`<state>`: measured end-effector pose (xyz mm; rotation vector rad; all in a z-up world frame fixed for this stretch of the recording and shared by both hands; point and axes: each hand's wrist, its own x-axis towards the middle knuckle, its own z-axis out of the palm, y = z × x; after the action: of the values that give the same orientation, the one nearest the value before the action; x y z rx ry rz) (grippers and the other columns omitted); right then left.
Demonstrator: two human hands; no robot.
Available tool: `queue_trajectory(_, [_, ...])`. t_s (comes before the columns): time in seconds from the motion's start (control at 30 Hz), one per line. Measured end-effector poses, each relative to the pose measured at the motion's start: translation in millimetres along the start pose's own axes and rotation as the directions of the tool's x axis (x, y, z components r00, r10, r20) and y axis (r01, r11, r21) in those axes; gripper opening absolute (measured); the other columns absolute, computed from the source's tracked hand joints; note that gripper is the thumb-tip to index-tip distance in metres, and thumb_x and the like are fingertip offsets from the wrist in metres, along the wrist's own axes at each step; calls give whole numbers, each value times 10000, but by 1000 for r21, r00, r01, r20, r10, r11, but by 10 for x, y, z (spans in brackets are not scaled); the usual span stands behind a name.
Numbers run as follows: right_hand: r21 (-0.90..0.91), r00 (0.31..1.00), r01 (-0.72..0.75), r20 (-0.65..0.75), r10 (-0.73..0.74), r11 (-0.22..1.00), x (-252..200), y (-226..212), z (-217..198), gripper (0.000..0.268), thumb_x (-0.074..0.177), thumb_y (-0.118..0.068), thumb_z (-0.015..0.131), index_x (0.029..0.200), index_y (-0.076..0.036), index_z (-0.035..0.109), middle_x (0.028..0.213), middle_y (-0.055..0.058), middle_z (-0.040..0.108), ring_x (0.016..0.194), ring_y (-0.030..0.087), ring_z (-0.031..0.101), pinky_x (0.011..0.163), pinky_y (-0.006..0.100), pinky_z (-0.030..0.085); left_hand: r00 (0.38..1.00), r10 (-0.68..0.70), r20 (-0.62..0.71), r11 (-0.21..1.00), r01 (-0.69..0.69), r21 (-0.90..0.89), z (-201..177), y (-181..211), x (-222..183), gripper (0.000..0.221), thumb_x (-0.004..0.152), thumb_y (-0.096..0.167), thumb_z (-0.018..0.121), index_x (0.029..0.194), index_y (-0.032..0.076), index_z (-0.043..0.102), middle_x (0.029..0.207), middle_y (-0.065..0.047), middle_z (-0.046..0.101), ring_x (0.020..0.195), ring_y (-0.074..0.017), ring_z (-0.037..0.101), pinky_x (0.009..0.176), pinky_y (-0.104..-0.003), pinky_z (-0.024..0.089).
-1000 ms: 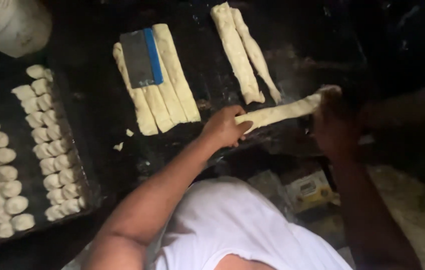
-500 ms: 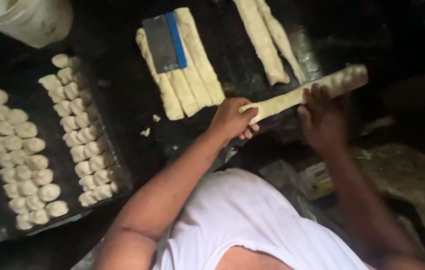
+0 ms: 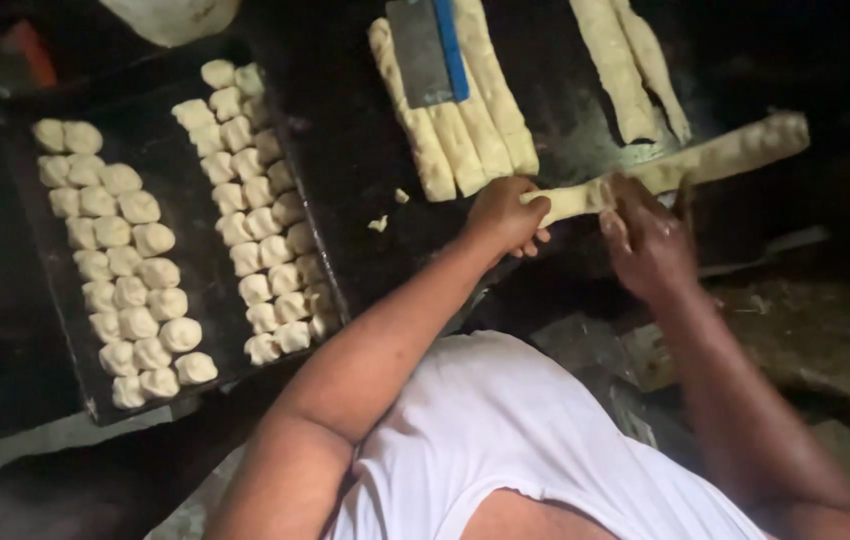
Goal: Shaping pieces of dough into rolls and placing them into a baking tray.
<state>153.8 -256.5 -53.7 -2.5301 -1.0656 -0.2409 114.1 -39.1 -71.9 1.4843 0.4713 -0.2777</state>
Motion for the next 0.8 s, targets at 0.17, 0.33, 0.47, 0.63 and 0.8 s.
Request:
queue_trajectory(0.17, [1, 999, 35, 24, -35, 999, 4, -347, 113, 532, 1018, -281, 619, 1496, -55, 560, 1444, 197, 626, 1384, 368, 574, 1290, 603, 134, 999, 9, -40, 997, -6, 72, -192, 35, -233, 267, 891, 174, 569, 1003, -34, 691, 677, -149, 739, 431, -189, 662, 385, -335, 525])
queue_trajectory(0.33, [64, 996, 61, 59, -65, 996, 11, -713, 213, 558, 1025, -287, 600, 1509, -21, 525, 1504, 214, 565, 1438, 367, 506, 1283, 612, 127, 986, 53, -157, 979, -20, 204, -275, -158, -313, 258, 859, 185, 611, 1049, 12, 624, 697, -187, 748, 519, -269, 725, 519, -396, 597])
queue_trajectory(0.47, [54, 985, 105, 129, -112, 993, -39, -893, 344, 571, 1027, -316, 591, 1507, -17, 511, 1541, 208, 533, 1460, 364, 474, 1280, 621, 116, 836, 459, -302, 781, -218, 585, -381, -314, -436, 320, 792, 215, 737, 1047, 59, 622, 913, -212, 736, 847, -420, 708, 724, -539, 569])
queue_trajectory(0.63, [3, 966, 163, 200, -161, 987, 36, -1171, 355, 576, 1015, -318, 577, 1514, -40, 502, 1580, 195, 500, 1486, 359, 451, 1275, 625, 102, 881, 391, -266, 712, -107, 694, -576, -238, -758, 370, 819, 237, 737, 1130, 82, 609, 933, -212, 740, 877, -422, 717, 761, -559, 566])
queue_trajectory(0.8, [93, 949, 195, 233, -212, 976, 93, -1395, 313, 668, 998, -343, 562, 1556, -7, 412, 1605, 227, 441, 1511, 381, 384, 1279, 596, 96, 856, 448, -257, 524, -19, 851, -749, -268, -928, 325, 897, 157, 665, 1207, 92, 593, 1147, -214, 673, 813, -396, 725, 672, -506, 589])
